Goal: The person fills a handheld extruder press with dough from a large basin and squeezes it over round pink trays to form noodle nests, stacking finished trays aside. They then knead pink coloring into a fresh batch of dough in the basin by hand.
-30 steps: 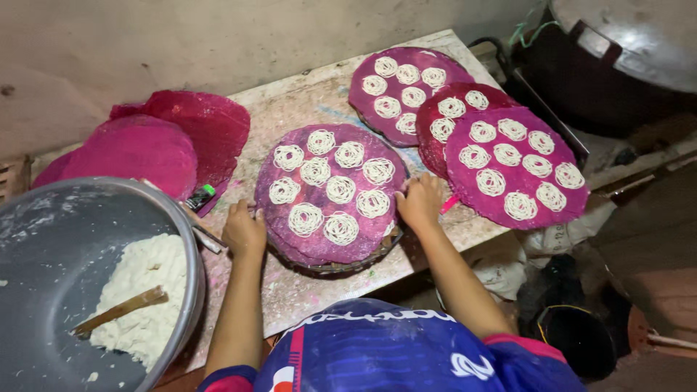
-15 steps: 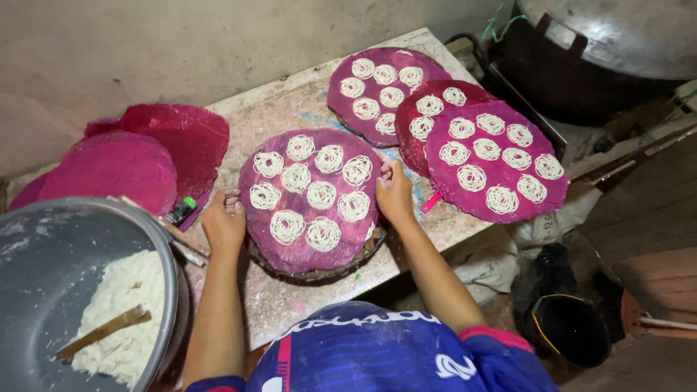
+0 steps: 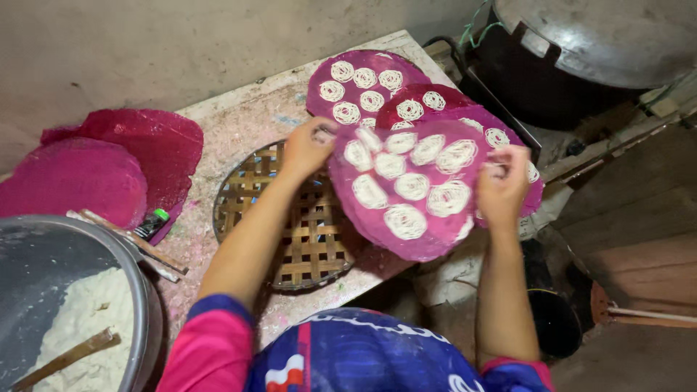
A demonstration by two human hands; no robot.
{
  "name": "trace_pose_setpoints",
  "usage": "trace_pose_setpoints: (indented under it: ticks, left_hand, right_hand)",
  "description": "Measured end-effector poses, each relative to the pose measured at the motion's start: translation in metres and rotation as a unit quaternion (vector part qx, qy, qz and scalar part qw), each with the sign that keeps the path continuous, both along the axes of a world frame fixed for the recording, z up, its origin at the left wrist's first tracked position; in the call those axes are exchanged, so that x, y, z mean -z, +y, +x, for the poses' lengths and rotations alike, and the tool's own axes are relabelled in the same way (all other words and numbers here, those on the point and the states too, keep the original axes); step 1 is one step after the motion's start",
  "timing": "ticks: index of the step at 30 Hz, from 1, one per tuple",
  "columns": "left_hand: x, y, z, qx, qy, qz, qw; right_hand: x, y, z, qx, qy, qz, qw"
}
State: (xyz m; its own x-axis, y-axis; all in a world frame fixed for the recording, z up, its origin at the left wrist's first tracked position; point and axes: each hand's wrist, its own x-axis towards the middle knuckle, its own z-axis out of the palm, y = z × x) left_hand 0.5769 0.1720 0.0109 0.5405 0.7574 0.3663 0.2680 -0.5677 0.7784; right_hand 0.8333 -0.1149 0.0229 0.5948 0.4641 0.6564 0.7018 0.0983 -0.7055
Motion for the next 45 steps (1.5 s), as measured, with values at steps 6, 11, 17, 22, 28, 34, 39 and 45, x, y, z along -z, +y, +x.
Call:
trace_pose_setpoints:
  ticks: [6, 11, 17, 22, 28, 34, 39, 45]
  left_hand:
    - [0.013, -0.007, 0.107, 0.026, -0.006, -0.056, 0.998]
    - [0.044, -0.009, 0.139, 0.008, 0.085, -0.064, 0.994]
    - [0.039, -0.026, 0.076, -0.036, -0.074, -0.005, 0.997]
    - [-0.005, -0.115, -0.095, -0.065, -0.112, -0.024, 0.991]
    - [-0.058, -0.202, -0.308, -0.234, -0.024, 0.056, 0.97]
    - [-0.075, -0.24, -0.495, -0.381, -0.039, 0.051, 0.922]
    - [-0.074, -0.232, -0.598, -0.276, 0.023, -0.024, 0.961]
    - [-0.071, -0.208, -0.655, -0.154, 0.084, 0.013, 0.984]
  right_hand:
    - [0.051, -0.029, 0.047, 0.089, 0.055, 0.019, 0.994]
    - [0.13, -0.035, 0.049, 0.137, 0.094, 0.009, 0.986]
    - [0.168, -0.053, 0.033, 0.267, -0.076, -0.053, 0.959]
    - [0.126, 0.012, -0.045, 0.126, -0.04, -0.059, 0.99]
    - [0.035, 0.099, -0.235, -0.33, -0.074, -0.051, 0.94]
    - [0.017, 0.164, -0.436, -0.56, -0.251, -0.136, 0.778]
    - [0.052, 0.213, -0.571, -0.462, -0.509, -0.334, 0.645]
    - [0.036, 0.197, -0.572, -0.411, -0.503, -0.479, 0.591]
